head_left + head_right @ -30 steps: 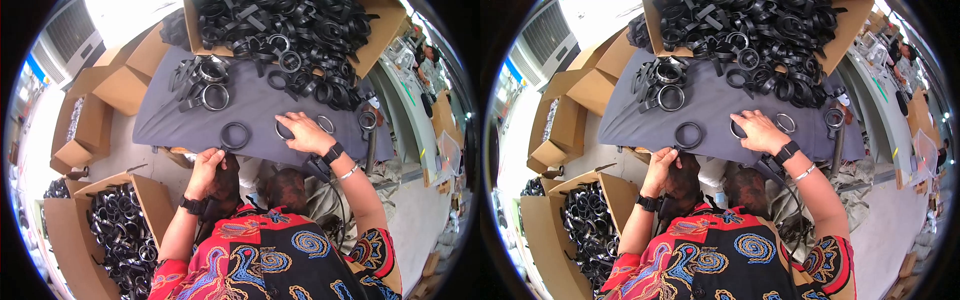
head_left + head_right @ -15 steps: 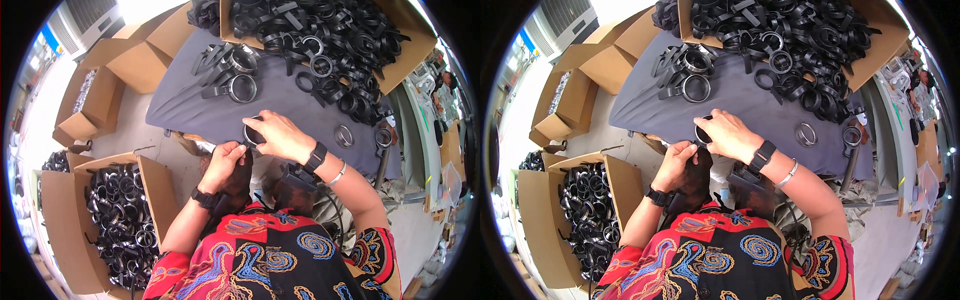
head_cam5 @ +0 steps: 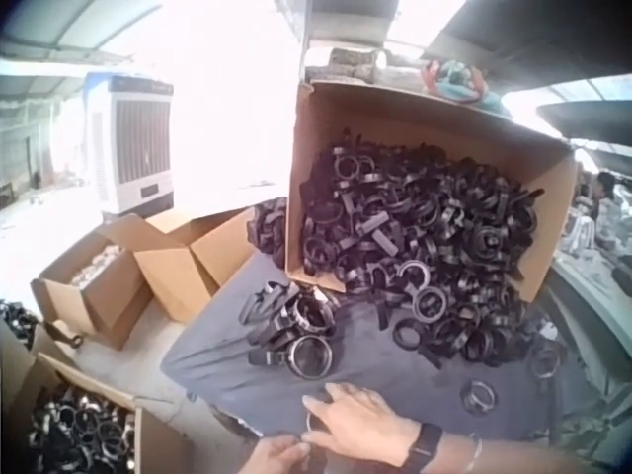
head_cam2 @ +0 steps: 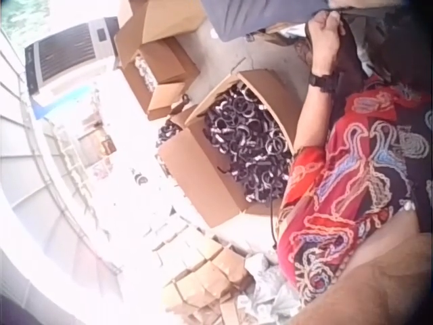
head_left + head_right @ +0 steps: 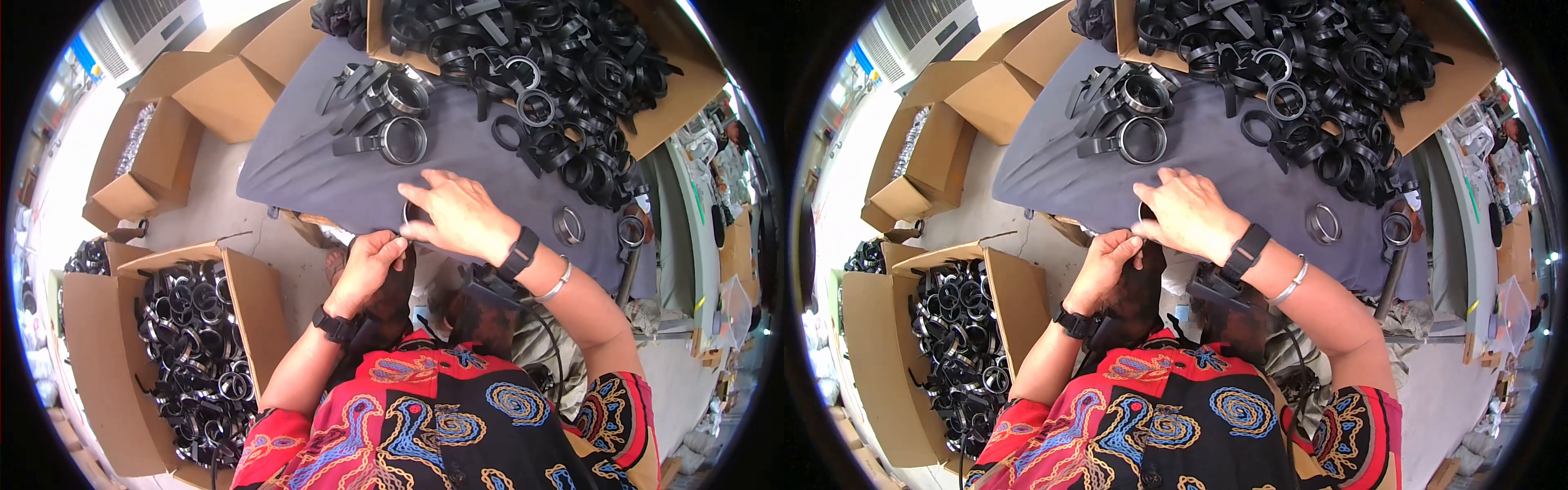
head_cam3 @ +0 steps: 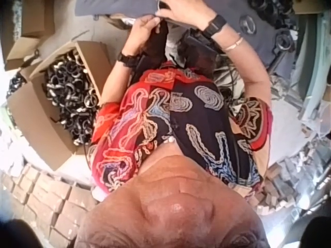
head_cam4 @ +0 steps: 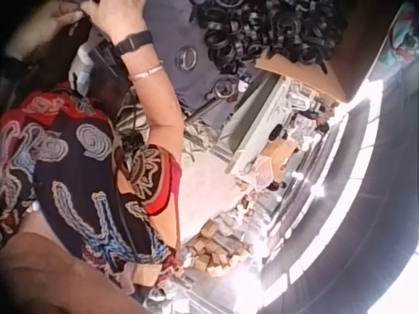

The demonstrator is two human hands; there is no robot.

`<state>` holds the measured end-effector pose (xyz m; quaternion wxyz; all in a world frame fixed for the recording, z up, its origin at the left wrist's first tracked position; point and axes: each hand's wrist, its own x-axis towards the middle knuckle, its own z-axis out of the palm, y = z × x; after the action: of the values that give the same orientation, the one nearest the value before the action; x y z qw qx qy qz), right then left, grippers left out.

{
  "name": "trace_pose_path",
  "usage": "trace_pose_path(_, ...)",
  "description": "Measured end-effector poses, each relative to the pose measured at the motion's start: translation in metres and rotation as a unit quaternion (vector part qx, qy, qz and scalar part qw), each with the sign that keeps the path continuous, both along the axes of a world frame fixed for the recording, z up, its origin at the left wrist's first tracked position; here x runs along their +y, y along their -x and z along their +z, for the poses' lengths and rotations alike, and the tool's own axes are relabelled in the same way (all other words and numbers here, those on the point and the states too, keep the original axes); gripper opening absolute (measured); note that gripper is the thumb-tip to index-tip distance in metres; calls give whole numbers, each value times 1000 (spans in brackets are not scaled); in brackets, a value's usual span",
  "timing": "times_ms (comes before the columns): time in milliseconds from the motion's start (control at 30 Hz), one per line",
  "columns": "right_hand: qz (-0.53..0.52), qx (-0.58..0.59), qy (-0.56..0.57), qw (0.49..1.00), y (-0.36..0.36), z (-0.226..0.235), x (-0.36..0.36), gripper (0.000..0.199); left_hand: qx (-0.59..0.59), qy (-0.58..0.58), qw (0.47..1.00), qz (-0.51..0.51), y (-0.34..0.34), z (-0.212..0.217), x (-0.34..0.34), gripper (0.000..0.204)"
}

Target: Assembling metal rings or clamps onto black plastic rings in a factory setting.

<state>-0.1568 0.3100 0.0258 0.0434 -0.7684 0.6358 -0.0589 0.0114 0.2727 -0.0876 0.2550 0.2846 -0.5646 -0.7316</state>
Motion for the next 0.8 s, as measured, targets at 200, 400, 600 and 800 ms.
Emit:
trace_pose_path(200,34,-32,116,992,-8,-54,-18,42,13,17,1000,-11,1,-5,1,25)
trace_pose_path(400,8,-18,76,997,-13,-61,-22,46,8,-17,1000,-2,-1,-2,2,22)
trace_pose_path(600,-18,-1,87,996,-14,-60,-21,48,-4,-2,1000,17,5,2,2,25)
trace_pose_path(800,-28,-268,219,938,14,-52,1,36,-92,67,993,25,-3,53,-8,26)
